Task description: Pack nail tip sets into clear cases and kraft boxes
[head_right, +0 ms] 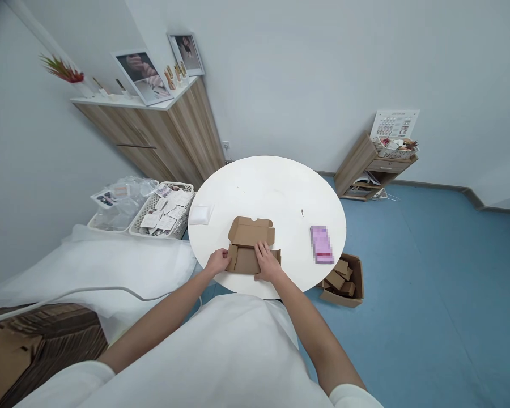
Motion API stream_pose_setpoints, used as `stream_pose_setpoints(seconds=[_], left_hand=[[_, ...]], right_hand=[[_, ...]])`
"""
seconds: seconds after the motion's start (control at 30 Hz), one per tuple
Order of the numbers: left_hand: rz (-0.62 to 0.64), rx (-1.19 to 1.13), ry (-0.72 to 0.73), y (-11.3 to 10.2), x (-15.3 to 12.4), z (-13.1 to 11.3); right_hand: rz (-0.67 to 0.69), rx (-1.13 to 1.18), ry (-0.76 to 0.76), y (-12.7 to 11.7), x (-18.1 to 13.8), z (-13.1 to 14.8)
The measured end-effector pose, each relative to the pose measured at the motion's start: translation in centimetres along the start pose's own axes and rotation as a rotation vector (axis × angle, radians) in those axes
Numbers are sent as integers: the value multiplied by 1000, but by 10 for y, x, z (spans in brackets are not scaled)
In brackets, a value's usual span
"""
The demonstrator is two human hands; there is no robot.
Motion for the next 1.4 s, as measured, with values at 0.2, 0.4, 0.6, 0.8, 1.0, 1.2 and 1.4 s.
stream_pose_setpoints(seconds=[0.2,0.4,0.6,0.8,1.0,1.2,1.4], left_hand=[[6,75,36,3,4,0],[8,128,53,5,5,-3],[62,60,229,-10,-11,2],[225,263,371,-24,-14,-2],[323,331,367,-24,-4,-4],[370,336,396,-26,-3,-1],[404,278,406,-26,0,-1]], right_hand=[[21,-38,2,-4,1,2],[22,-50,15,-3,1,7],[18,-30,14,-3,-2,7],[4,-47,-1,0,-3,13],[-12,7,35,-4,-8,23],[-233,198,557,-3,-48,7],[-131,606,831,13,-64,-2]])
Point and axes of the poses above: each hand's wrist, its own x-axis towards the middle knuckle, its own y-axis out of the palm, z = x × y, the point moved 1 cm from there along x, towards the middle knuckle, and after that the axes turned 11 degrees about -x, right-handed, at the moved point
